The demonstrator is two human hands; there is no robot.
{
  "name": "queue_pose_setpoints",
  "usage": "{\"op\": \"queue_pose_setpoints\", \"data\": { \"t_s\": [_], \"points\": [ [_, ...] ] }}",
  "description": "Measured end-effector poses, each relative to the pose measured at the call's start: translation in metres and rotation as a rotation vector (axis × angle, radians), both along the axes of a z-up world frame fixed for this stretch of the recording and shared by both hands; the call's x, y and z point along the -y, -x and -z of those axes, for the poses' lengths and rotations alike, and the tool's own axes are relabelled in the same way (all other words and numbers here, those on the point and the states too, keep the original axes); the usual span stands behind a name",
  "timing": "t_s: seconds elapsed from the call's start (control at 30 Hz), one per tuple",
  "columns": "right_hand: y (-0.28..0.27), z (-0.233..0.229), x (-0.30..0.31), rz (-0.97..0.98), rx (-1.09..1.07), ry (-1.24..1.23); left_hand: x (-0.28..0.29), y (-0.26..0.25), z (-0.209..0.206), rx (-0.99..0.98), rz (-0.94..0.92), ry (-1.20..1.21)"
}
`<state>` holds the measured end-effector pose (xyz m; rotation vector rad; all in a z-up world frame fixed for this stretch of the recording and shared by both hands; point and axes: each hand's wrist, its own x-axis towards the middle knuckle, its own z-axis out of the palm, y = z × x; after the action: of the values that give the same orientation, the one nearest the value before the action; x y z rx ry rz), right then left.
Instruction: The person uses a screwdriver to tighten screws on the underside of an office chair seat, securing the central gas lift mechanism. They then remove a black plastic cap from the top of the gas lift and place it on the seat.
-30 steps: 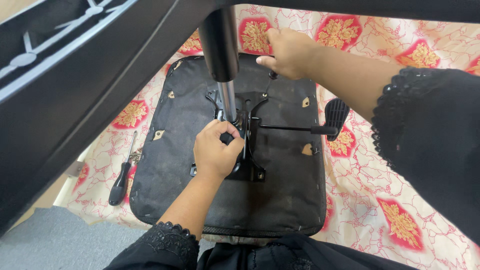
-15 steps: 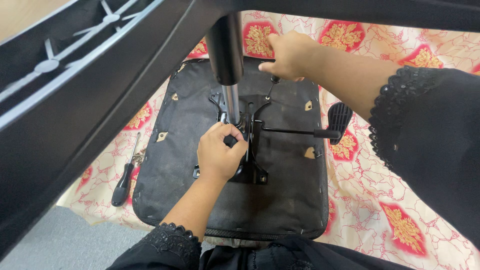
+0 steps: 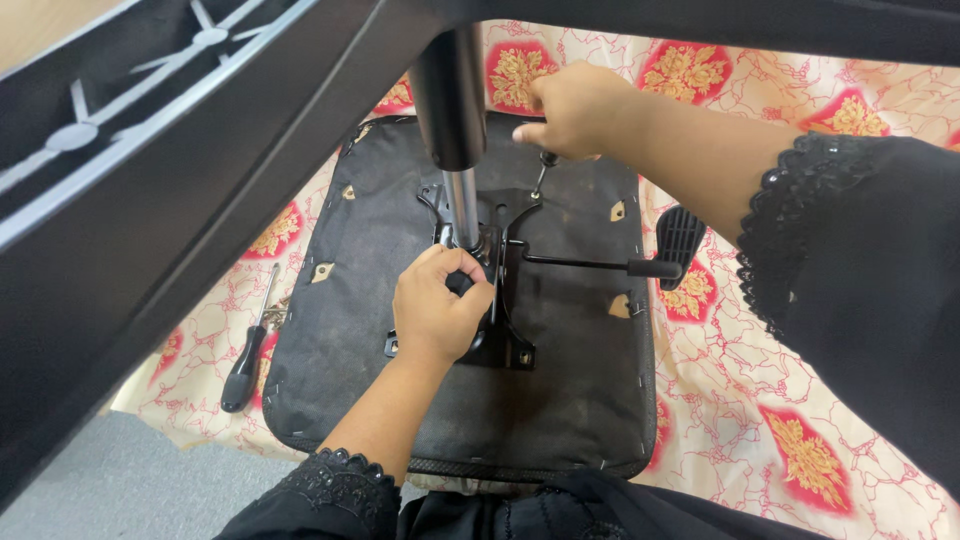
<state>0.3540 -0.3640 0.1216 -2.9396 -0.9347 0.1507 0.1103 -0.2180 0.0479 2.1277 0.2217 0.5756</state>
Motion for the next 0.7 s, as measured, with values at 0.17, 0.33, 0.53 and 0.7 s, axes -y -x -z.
{"op": "queue_pose_setpoints", "data": {
  "t_s": [0.17,0.33,0.53,0.7],
  "points": [
    [-0.003,0.003,0.000,-0.194,0.131,0.088,0.000,0.000,0.002,-0.008,-0.010,0.007],
    [-0.011,0.010,0.008,-0.229,0.011,0.017,0.001,-0.001,0.002,0.026,-0.006,-0.005],
    [-0.017,0.022,0.016,-0.178,0.195,0.155,0.001,-0.001,0.000,0.019,0.000,-0.004],
    [-0.006,0.017,0.015,-0.221,0.038,0.078,0.002,0.000,-0.002,-0.031,-0.012,0.023]
  ]
}}
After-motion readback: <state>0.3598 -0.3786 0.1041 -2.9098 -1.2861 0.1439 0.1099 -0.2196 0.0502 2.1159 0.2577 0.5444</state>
